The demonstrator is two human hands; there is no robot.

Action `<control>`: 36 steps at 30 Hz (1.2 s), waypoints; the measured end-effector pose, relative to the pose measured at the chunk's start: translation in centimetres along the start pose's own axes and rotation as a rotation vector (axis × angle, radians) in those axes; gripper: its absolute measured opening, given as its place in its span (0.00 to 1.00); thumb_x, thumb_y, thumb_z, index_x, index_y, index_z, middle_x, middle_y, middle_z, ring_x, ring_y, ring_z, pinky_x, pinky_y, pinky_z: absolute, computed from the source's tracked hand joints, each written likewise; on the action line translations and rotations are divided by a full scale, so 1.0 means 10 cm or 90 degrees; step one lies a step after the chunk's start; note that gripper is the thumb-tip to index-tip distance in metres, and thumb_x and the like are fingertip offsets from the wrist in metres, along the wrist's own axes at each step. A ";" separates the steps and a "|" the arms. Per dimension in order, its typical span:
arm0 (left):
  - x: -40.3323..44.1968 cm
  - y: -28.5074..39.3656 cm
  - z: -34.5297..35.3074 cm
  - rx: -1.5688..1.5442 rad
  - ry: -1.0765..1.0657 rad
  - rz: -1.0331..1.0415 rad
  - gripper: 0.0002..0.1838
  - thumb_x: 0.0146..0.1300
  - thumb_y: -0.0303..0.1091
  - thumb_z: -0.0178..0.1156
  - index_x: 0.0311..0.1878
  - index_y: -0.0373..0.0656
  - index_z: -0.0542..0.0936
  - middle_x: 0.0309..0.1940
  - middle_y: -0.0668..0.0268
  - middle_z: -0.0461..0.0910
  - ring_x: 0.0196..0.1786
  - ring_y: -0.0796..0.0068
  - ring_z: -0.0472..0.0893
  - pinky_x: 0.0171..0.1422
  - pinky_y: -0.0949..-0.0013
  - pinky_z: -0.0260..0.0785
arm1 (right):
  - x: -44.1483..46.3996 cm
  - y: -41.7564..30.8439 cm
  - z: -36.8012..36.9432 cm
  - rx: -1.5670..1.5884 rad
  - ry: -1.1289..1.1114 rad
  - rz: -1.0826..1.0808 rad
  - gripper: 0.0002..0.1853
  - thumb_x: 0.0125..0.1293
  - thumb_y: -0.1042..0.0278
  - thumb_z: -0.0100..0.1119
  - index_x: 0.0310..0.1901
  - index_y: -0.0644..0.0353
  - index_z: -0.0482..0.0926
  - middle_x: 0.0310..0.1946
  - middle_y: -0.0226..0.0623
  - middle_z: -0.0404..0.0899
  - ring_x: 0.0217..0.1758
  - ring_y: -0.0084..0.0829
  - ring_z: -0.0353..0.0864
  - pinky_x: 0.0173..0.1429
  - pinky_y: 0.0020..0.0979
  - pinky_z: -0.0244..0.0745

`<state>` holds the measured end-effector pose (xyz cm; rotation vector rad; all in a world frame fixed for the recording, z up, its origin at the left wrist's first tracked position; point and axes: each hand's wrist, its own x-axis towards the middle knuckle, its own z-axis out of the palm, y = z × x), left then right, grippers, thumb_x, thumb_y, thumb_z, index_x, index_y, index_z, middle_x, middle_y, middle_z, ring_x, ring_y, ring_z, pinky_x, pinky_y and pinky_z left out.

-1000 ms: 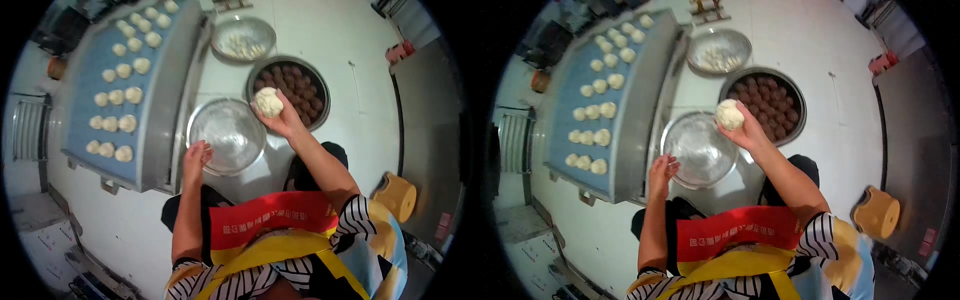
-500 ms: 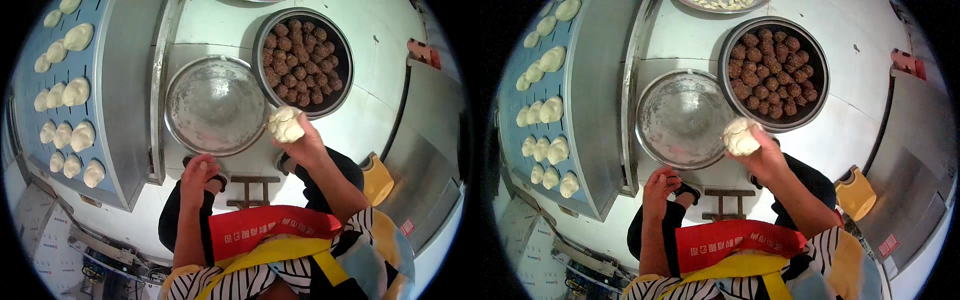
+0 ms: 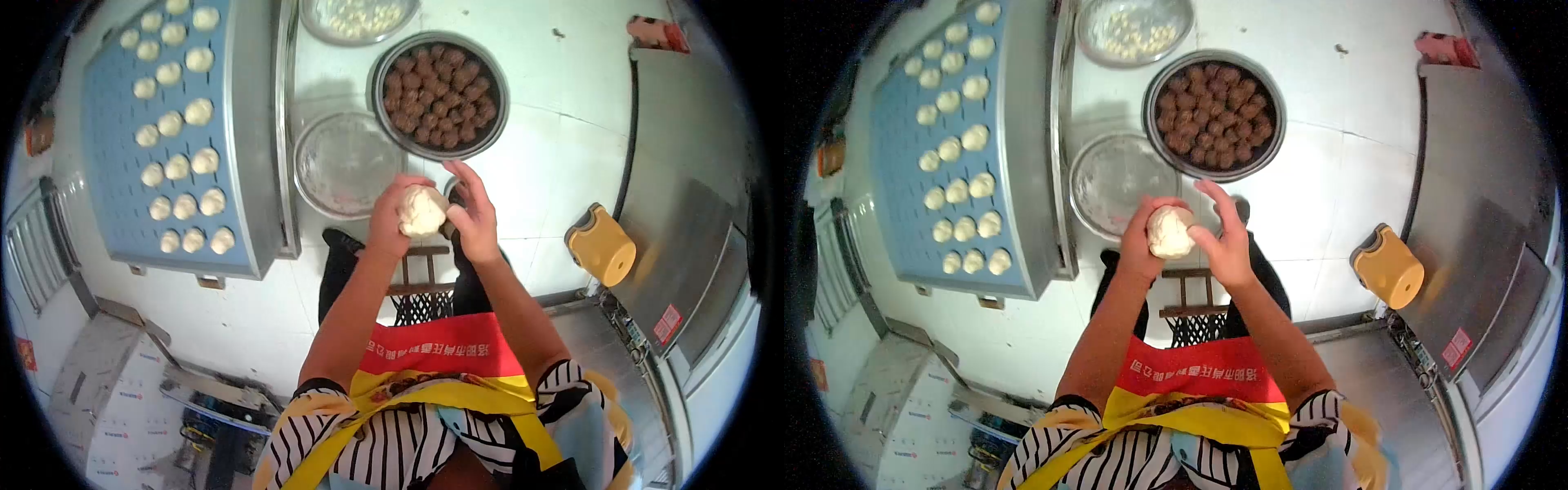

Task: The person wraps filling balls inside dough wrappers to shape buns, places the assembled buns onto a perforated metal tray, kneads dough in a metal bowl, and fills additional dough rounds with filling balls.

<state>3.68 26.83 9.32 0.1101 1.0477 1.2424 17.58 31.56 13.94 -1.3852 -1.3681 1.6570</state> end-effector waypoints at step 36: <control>2.81 1.11 4.82 -0.245 0.002 0.047 0.19 0.65 0.49 0.56 0.48 0.44 0.75 0.42 0.62 0.80 0.46 0.65 0.81 0.52 0.60 0.75 | 3.51 -3.22 -3.98 -0.242 -0.459 0.084 0.29 0.63 0.61 0.61 0.64 0.61 0.67 0.57 0.45 0.74 0.56 0.34 0.74 0.60 0.33 0.69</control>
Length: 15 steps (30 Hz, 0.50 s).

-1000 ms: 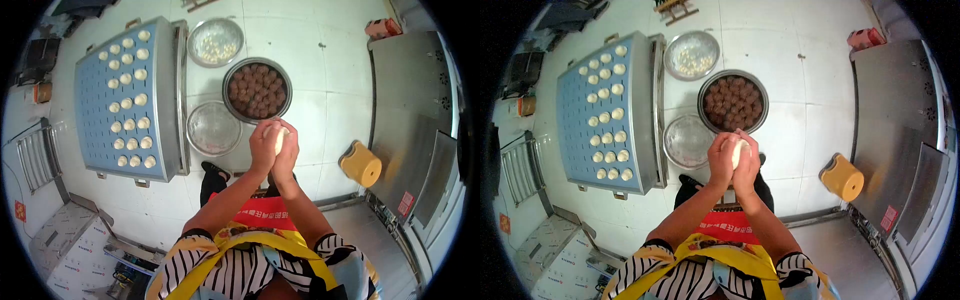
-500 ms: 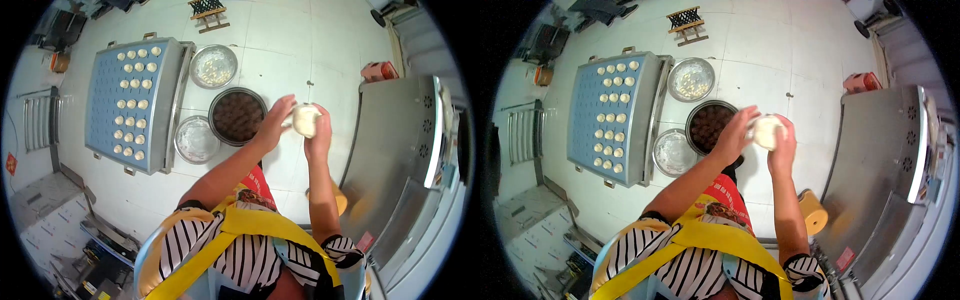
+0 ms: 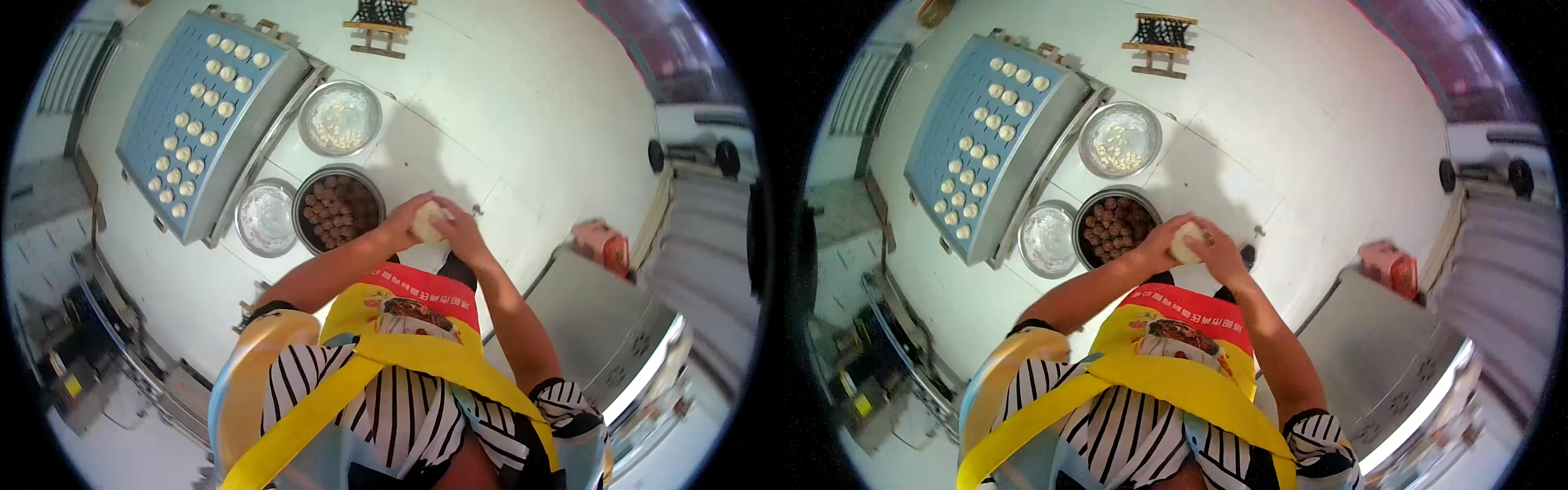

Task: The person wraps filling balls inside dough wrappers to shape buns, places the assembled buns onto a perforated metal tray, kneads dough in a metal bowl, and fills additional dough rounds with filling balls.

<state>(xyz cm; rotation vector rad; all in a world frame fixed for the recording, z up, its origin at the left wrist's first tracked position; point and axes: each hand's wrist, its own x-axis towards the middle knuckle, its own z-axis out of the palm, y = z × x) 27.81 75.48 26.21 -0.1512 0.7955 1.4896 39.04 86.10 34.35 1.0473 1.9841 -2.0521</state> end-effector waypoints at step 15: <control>0.27 0.20 -1.60 -0.438 0.460 0.305 0.18 0.64 0.47 0.56 0.45 0.41 0.77 0.38 0.59 0.81 0.42 0.59 0.82 0.48 0.52 0.77 | 3.20 0.38 -0.24 -0.336 -0.229 0.136 0.26 0.62 0.54 0.62 0.55 0.65 0.73 0.38 0.39 0.80 0.36 0.26 0.79 0.36 0.27 0.75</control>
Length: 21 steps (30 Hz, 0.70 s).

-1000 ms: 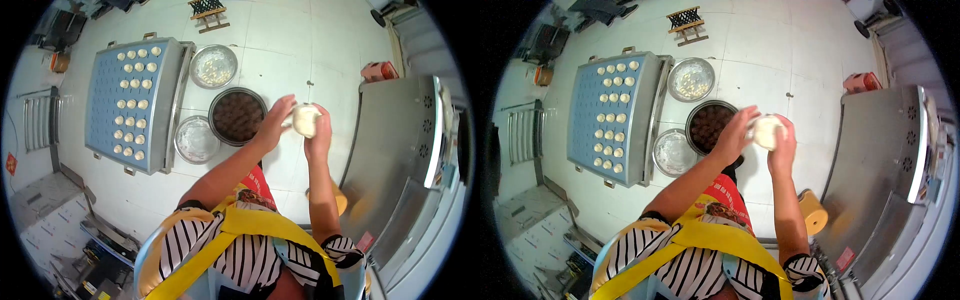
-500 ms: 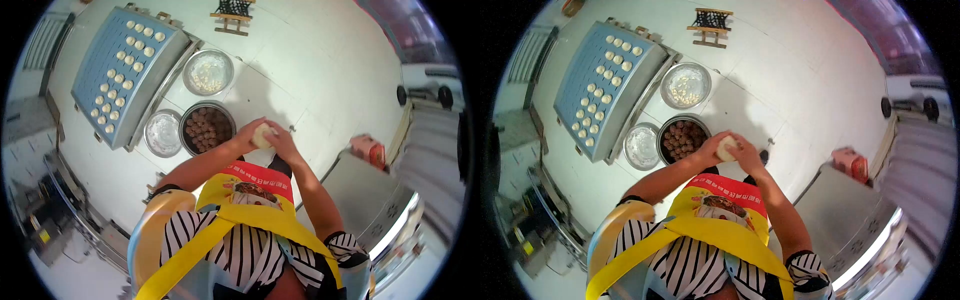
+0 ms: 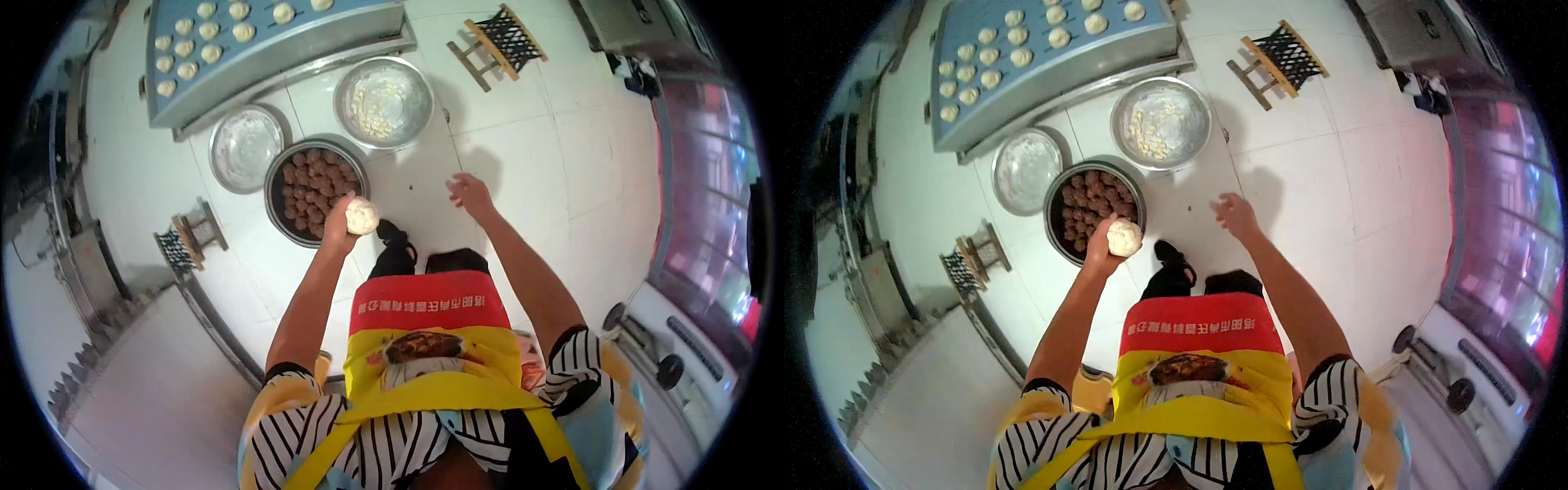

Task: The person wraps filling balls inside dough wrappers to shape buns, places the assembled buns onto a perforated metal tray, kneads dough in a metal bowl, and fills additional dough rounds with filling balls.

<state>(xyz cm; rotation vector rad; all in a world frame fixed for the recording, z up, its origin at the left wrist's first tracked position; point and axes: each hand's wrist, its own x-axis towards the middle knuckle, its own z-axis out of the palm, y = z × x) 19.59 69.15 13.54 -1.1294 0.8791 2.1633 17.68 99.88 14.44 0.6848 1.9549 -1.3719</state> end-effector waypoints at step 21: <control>4.20 -1.05 -0.63 -0.128 0.141 0.249 0.28 0.64 0.37 0.51 0.66 0.37 0.66 0.55 0.53 0.73 0.51 0.66 0.78 0.53 0.68 0.71 | 5.98 0.69 1.03 -0.534 0.095 -0.581 0.38 0.50 0.49 0.69 0.60 0.61 0.69 0.55 0.48 0.69 0.61 0.45 0.67 0.64 0.44 0.63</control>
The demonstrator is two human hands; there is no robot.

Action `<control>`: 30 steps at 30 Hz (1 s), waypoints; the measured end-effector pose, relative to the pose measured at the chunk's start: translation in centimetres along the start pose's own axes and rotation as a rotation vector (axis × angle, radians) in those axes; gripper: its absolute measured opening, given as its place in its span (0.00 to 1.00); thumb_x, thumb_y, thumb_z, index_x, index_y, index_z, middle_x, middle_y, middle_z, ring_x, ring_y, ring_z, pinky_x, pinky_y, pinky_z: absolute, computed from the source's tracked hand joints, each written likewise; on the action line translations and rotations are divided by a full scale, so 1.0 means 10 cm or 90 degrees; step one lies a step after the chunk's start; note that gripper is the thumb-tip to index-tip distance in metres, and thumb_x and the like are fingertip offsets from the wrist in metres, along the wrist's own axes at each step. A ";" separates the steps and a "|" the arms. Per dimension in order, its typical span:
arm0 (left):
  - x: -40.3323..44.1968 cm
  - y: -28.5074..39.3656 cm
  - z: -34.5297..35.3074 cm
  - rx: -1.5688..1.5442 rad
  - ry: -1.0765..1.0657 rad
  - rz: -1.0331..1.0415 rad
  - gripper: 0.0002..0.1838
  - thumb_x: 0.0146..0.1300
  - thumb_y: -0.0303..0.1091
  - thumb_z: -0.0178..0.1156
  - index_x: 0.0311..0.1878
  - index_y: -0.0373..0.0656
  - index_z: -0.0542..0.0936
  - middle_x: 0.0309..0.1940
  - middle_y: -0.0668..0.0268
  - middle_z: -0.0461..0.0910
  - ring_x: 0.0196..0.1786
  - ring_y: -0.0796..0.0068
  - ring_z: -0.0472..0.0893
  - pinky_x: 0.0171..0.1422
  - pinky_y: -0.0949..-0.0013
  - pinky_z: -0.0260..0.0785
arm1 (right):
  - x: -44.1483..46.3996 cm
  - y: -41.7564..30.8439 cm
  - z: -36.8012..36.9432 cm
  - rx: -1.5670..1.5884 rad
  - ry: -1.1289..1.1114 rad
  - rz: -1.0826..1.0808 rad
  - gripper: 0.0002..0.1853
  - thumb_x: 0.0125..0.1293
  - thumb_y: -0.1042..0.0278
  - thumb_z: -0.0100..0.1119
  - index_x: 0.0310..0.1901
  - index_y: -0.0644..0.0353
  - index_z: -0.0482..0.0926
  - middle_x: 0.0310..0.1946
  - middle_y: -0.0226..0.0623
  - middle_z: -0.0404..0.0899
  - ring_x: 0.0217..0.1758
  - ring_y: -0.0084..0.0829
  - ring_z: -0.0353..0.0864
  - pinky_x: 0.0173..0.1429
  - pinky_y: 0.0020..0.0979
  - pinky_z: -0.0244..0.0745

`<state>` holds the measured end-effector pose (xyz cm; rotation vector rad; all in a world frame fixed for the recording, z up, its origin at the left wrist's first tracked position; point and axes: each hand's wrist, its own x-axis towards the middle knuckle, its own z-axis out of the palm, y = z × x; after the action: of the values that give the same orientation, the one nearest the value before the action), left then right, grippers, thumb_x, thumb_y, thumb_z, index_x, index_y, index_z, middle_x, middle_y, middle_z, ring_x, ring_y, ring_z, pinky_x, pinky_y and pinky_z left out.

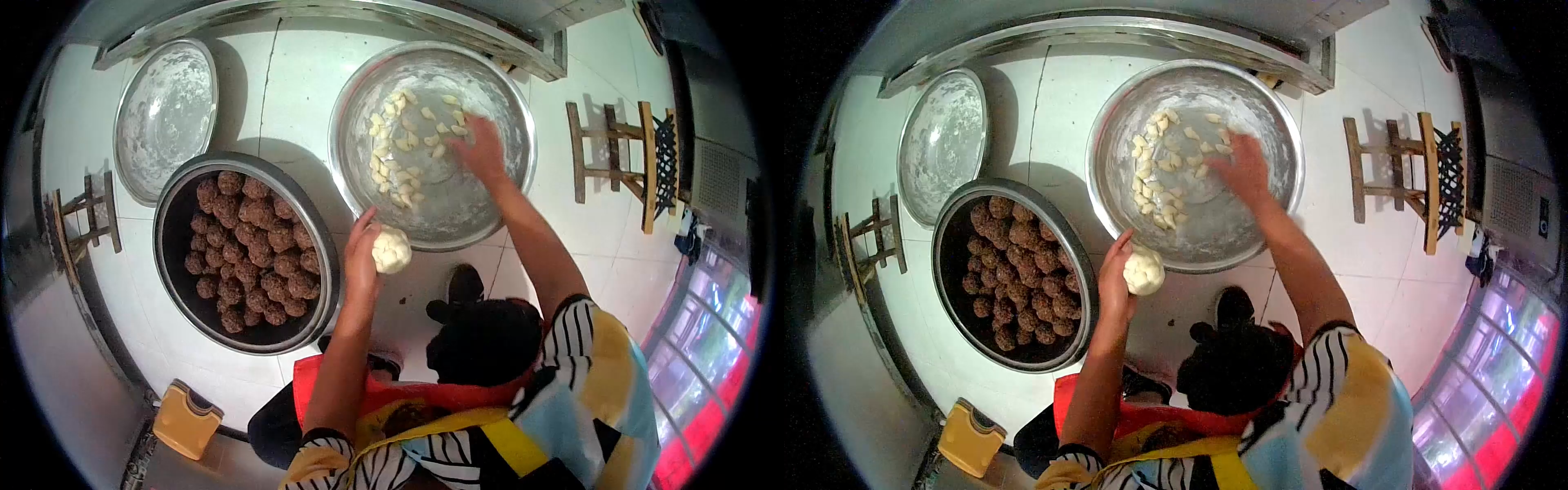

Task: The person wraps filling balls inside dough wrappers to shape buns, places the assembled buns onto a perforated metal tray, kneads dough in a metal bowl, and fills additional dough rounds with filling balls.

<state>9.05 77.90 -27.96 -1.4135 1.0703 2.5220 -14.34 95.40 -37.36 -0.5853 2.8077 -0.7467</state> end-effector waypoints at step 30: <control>0.15 -0.11 -0.14 0.081 -0.016 0.032 0.30 0.59 0.32 0.59 0.66 0.39 0.68 0.60 0.56 0.71 0.57 0.70 0.73 0.61 0.70 0.64 | 0.01 -0.10 0.22 -0.055 -0.379 -0.474 0.54 0.42 0.40 0.71 0.71 0.45 0.55 0.74 0.37 0.46 0.77 0.47 0.39 0.76 0.53 0.38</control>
<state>9.64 77.48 -30.17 -1.3340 1.2534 2.4485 -13.52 93.63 -38.71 -1.5999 2.0464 -0.4330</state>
